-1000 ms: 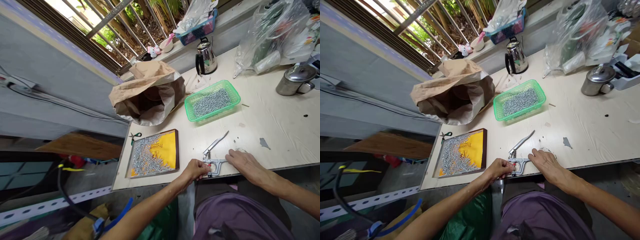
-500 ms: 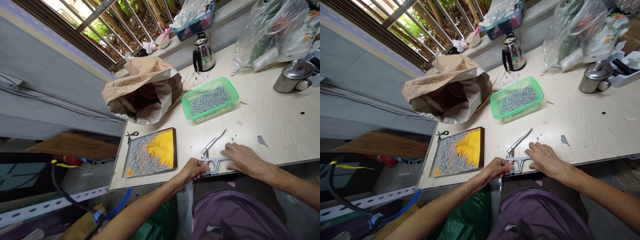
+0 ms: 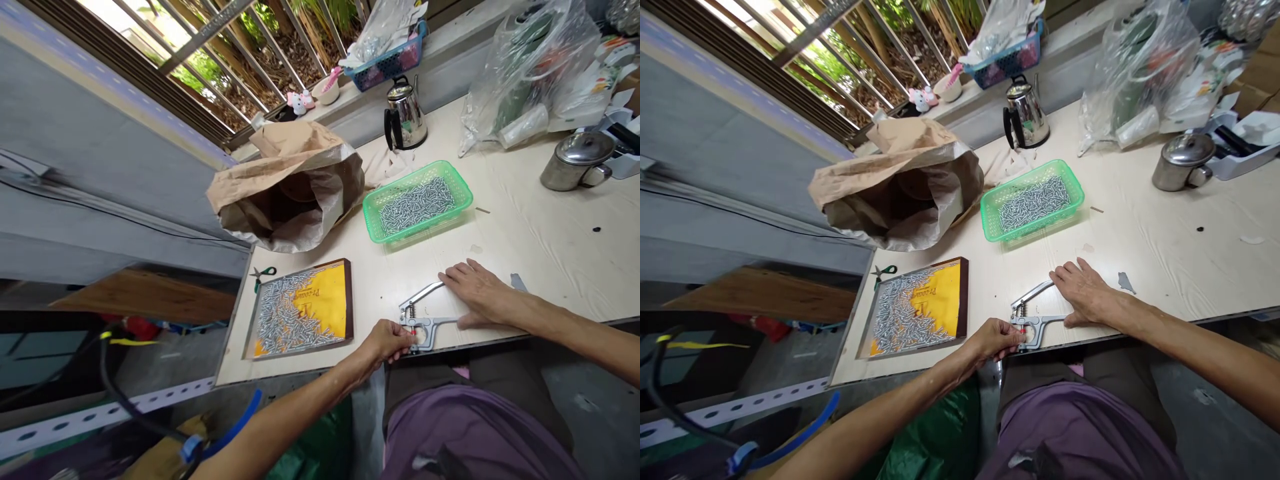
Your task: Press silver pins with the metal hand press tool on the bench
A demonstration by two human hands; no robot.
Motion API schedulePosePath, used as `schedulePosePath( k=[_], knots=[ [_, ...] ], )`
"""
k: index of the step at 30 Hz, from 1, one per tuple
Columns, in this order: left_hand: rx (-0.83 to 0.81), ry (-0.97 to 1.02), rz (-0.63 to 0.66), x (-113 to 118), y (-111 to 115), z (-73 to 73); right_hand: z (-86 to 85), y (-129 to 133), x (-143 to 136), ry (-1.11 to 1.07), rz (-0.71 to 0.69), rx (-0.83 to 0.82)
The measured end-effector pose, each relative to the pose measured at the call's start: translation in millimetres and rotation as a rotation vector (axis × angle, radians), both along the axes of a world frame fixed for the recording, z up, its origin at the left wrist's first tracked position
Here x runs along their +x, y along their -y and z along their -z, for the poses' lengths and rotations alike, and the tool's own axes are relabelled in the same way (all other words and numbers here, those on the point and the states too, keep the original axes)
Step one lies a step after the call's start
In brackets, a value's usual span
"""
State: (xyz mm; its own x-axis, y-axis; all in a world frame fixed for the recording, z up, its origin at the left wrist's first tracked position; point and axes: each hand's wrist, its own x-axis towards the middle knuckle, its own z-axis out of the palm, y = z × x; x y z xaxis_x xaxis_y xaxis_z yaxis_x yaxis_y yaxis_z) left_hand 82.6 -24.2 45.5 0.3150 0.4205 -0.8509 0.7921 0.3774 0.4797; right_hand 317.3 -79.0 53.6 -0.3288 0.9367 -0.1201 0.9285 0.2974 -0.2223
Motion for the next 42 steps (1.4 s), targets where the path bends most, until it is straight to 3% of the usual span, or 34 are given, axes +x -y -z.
schedulePosePath(
  k=[4,7,9,11,14,17,25,31,35,38,42],
  knots=[
    [0.111,-0.055,0.052,-4.5,6.1,-2.8,-4.5,6.9,-2.1,-0.028,0.014,-0.011],
    [0.526,-0.051,0.214,-3.9,14.8,-6.1,-3.3,12.1,-5.2,-0.049,0.041,-0.020],
    [0.855,0.046,0.369,3.9,20.0,-5.4,-1.9,14.7,-7.7,-0.045,0.056,-0.024],
    [1.066,0.157,0.544,18.1,21.7,-1.3,-0.6,16.9,-9.6,-0.031,0.064,-0.019],
    [1.192,0.247,0.767,42.9,16.5,7.4,1.3,21.6,-10.6,-0.019,0.094,-0.002],
    [1.177,0.278,0.887,57.3,8.5,13.6,5.6,28.6,-10.3,-0.033,0.132,0.061],
    [1.168,0.326,0.822,60.0,3.1,21.5,28.6,31.1,-16.7,-0.077,0.119,0.251],
    [1.222,0.334,0.789,63.9,-1.1,21.6,20.3,25.2,-6.5,-0.099,0.165,0.212],
    [1.368,0.326,0.683,56.0,23.8,37.2,18.8,16.4,15.8,-0.205,0.095,0.152],
    [1.397,0.377,0.689,51.2,49.1,48.5,23.5,1.8,27.0,-0.208,0.103,0.161],
    [1.310,0.456,0.672,51.5,62.8,45.4,15.2,-22.4,22.5,-0.040,0.171,0.177]
  ],
)
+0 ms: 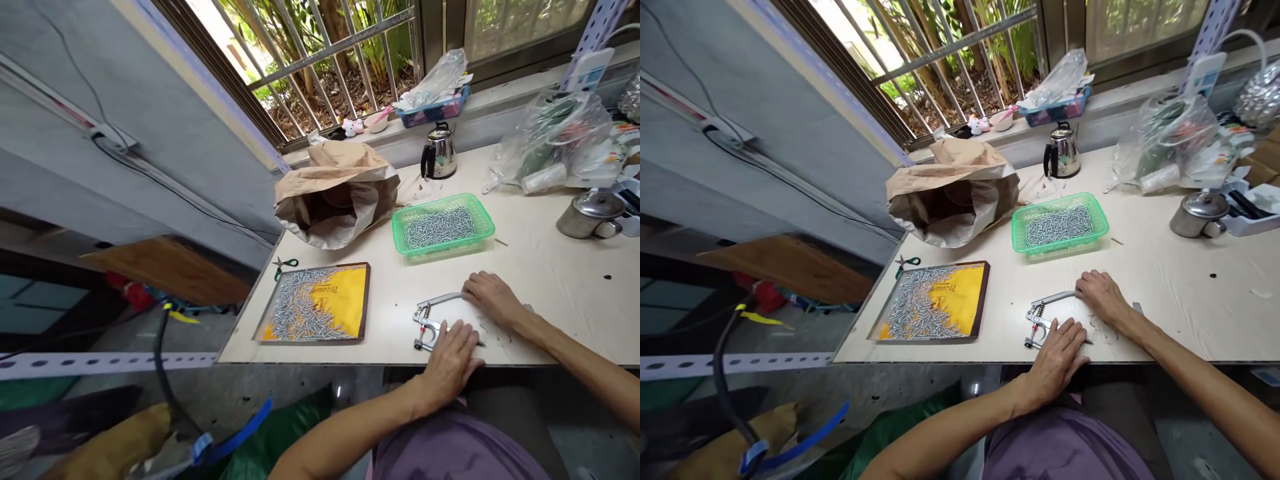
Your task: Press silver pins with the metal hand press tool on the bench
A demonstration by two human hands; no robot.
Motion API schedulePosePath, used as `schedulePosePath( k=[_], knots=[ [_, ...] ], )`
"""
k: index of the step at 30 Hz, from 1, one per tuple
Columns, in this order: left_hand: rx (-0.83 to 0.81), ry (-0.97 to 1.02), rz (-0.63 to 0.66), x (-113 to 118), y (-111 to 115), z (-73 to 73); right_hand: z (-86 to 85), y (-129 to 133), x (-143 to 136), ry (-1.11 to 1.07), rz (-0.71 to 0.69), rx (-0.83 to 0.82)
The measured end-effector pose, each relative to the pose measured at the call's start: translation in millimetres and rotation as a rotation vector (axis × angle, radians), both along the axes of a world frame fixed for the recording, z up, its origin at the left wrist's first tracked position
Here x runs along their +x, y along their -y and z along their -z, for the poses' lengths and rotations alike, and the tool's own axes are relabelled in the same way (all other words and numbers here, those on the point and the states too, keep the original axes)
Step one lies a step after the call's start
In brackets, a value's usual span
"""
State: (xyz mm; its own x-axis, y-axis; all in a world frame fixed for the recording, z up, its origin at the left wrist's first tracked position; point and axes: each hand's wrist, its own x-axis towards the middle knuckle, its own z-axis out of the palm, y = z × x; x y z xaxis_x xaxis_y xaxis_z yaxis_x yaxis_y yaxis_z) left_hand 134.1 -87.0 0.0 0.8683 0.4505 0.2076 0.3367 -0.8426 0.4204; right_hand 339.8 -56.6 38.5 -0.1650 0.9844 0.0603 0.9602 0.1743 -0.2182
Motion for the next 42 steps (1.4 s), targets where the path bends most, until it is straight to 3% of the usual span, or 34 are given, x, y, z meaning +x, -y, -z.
schedulePosePath(
  k=[2,4,7,9,11,12,14,18,20,22,24,26,28,29,32,34,37,39,42],
  knots=[
    [-0.056,0.004,0.001,2.3,-2.1,-6.9,-11.4,-9.0,-11.7,0.078,0.059,-0.010],
    [-0.095,0.008,0.003,4.5,-3.7,-12.5,-22.5,-13.2,-30.2,0.096,0.011,-0.006],
    [-0.095,0.038,0.060,0.7,3.1,-12.3,-28.4,-10.6,-64.3,0.032,-0.313,0.032],
    [-0.053,0.050,0.153,-12.0,8.6,-6.1,-21.3,-7.6,-82.6,0.010,-0.509,0.077],
    [0.006,0.036,0.172,-36.1,4.4,-0.5,-6.8,-9.0,-93.5,0.007,-0.596,0.154],
    [0.038,0.023,0.116,-52.6,-3.4,-0.5,1.6,-11.6,-96.9,-0.001,-0.616,0.202],
    [0.113,-0.020,-0.126,-92.6,-30.3,-9.7,16.7,-17.7,-101.8,-0.024,-0.643,0.279],
    [0.181,-0.171,-0.817,-170.0,-102.4,-49.9,23.5,-21.3,-108.4,-0.169,-0.597,0.273],
    [0.132,-0.327,-0.943,-192.1,-130.5,-63.7,11.8,-24.1,-105.6,-0.330,-0.504,0.242],
    [0.075,-0.455,-0.940,-201.4,-147.5,-68.0,-8.0,-34.4,-94.3,-0.469,-0.380,0.262],
    [0.038,-0.514,-0.896,-202.5,-155.6,-66.0,-30.8,-50.8,-75.3,-0.489,-0.246,0.359],
    [0.017,-0.524,-0.861,-200.9,-158.7,-63.0,-50.0,-65.4,-53.9,-0.330,-0.055,0.496],
    [0.001,-0.522,-0.840,-198.8,-159.3,-63.1,-60.0,-68.0,-36.3,-0.135,0.107,0.501],
    [-0.007,-0.516,-0.831,-197.4,-158.7,-64.6,-60.7,-63.2,-30.6,-0.088,0.118,0.446],
    [-0.022,-0.449,-0.803,-185.9,-151.7,-72.2,-47.1,-27.5,-27.7,-0.152,-0.083,0.157],
    [-0.141,-0.288,-0.802,-167.9,-139.5,-76.5,-30.5,3.8,-34.7,-0.195,-0.194,-0.002],
    [-0.579,-0.024,-0.771,-126.4,-109.8,-76.0,-8.3,40.9,-47.7,-0.133,-0.149,-0.097],
    [-0.831,0.025,-0.720,-97.5,-89.6,-69.9,-0.3,53.5,-53.5,-0.089,-0.095,-0.111],
    [-0.981,0.003,-0.697,-67.7,-71.1,-56.1,2.3,58.2,-58.7,-0.054,-0.050,-0.112]
  ],
)
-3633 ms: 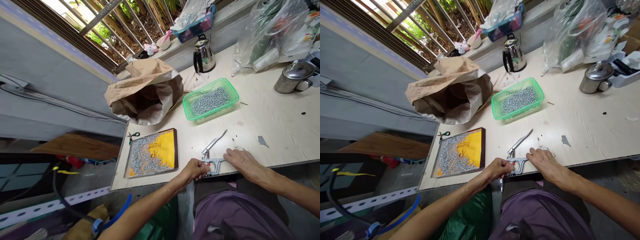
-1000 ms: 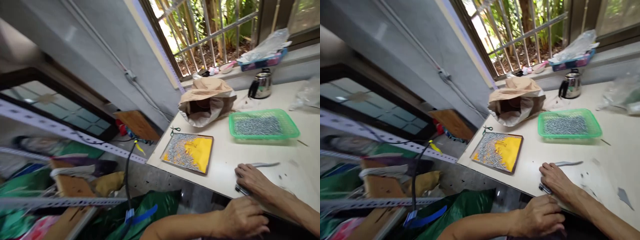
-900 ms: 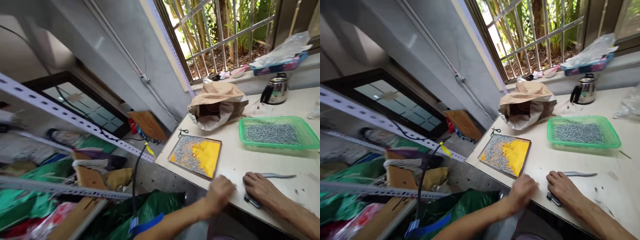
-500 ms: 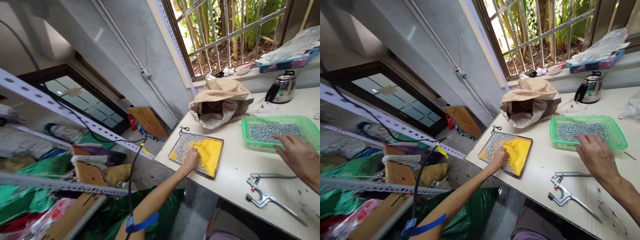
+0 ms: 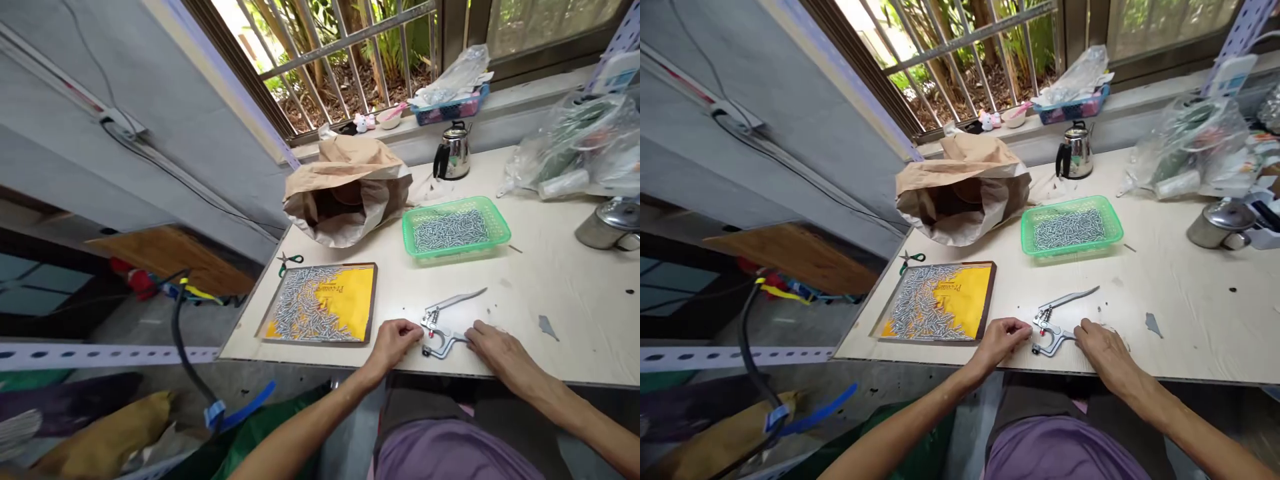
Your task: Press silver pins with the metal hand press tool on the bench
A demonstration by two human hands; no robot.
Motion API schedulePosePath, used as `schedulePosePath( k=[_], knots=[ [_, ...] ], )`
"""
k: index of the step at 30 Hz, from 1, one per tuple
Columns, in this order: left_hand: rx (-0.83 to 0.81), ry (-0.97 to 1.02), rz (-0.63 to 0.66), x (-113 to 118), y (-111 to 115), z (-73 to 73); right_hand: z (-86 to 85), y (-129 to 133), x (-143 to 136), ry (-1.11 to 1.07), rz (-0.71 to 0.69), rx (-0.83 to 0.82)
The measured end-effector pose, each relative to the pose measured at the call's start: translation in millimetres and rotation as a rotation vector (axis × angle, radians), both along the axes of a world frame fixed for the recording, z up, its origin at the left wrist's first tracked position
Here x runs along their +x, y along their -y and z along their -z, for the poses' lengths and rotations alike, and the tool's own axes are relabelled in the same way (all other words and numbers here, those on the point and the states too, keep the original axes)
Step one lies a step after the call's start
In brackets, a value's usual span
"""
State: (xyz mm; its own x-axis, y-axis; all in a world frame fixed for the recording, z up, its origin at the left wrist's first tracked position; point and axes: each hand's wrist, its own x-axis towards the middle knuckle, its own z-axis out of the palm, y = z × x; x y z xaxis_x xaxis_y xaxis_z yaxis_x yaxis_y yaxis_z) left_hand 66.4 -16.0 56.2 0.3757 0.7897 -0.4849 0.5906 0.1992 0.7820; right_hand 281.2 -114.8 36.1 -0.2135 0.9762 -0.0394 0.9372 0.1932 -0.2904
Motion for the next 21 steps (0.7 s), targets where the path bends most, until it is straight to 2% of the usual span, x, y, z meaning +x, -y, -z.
schedulePosePath(
  k=[5,10,16,21],
  knots=[
    [0.025,-0.036,0.035,10.1,2.7,17.7,-2.7,0.2,-4.2,-0.025,0.037,0.010],
    [0.047,-0.120,0.091,9.7,1.9,26.3,-3.5,1.9,-4.8,-0.053,0.044,-0.042],
    [0.014,-0.212,0.182,13.9,-1.2,17.5,-5.0,-0.2,-4.9,-0.048,0.036,-0.089],
    [-0.112,-0.274,0.248,17.1,-3.9,8.4,-6.8,2.5,-6.8,-0.097,0.044,-0.095]
  ],
)
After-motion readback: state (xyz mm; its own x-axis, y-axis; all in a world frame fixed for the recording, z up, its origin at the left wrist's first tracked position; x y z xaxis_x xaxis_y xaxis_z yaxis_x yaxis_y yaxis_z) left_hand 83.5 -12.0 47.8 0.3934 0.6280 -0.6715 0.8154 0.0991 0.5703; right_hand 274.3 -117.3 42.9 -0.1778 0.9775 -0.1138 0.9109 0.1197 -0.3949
